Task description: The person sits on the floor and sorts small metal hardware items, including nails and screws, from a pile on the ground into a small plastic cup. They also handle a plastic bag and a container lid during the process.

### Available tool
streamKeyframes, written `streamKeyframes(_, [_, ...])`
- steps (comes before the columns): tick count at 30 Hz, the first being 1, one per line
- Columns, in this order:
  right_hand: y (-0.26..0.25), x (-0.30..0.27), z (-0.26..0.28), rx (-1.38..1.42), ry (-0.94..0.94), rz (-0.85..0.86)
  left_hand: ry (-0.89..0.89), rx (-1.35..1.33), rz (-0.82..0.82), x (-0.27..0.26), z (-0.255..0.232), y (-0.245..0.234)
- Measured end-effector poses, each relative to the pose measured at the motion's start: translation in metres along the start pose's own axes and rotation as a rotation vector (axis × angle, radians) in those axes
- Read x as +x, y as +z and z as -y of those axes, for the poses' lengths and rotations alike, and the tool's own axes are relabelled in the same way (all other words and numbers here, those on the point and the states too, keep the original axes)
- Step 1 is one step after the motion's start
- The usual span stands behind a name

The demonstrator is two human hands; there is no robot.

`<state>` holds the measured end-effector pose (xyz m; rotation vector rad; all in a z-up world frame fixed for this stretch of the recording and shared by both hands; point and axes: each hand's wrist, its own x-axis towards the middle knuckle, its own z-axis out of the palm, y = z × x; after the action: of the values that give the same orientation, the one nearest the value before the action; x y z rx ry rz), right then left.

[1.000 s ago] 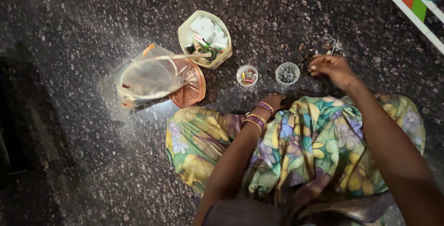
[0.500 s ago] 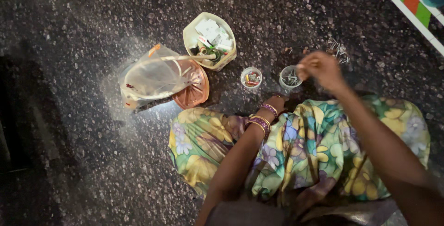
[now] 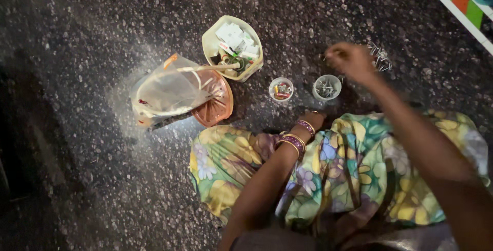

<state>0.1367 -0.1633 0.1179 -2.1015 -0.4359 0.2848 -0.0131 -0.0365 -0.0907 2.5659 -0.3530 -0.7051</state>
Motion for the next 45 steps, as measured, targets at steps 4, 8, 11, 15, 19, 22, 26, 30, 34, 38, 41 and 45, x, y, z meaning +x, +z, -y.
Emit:
streamKeyframes(4, [-0.049,-0.012,-0.087,0.063,0.098,-0.12,0.042,0.017,0.098,0.0,-0.003,0.01])
streamKeyframes(8, [-0.061,-0.019,-0.137,0.2,0.239,-0.186,0.091,0.136,0.171,-0.007,0.003,0.024])
streamKeyframes(11, [-0.064,-0.013,-0.145,0.01,0.26,-0.168,0.141,0.205,0.202,-0.011,0.002,0.035])
streamKeyframes(15, [-0.074,-0.003,-0.155,-0.113,0.123,-0.214,0.161,0.289,0.367,-0.001,0.001,0.037])
streamKeyframes(19, [-0.082,-0.003,-0.162,-0.177,0.183,-0.246,0.213,0.256,0.292,-0.007,0.003,0.045])
streamKeyframes(22, [-0.073,-0.001,-0.145,-0.195,0.192,-0.16,0.136,0.205,0.387,-0.005,-0.005,0.035])
streamKeyframes(26, [-0.051,0.003,-0.117,-0.23,0.16,-0.053,0.137,0.225,0.439,0.002,-0.01,0.027])
streamKeyframes(30, [-0.041,0.005,-0.113,-0.382,0.034,0.021,0.081,0.232,0.45,-0.002,-0.016,0.02])
streamKeyframes(34, [-0.034,0.005,-0.129,-0.624,-0.085,0.064,0.126,0.246,0.384,-0.006,-0.017,0.013])
streamKeyframes(38, [-0.027,0.008,-0.139,-0.77,-0.119,0.097,0.095,0.244,0.414,-0.006,-0.024,0.0])
streamKeyframes(41, [-0.025,0.006,-0.129,-0.706,-0.054,0.083,0.112,0.252,0.389,-0.013,-0.029,-0.012])
streamKeyframes(45, [-0.03,0.008,-0.096,-0.627,-0.076,-0.007,0.173,0.272,0.346,-0.018,-0.032,-0.021])
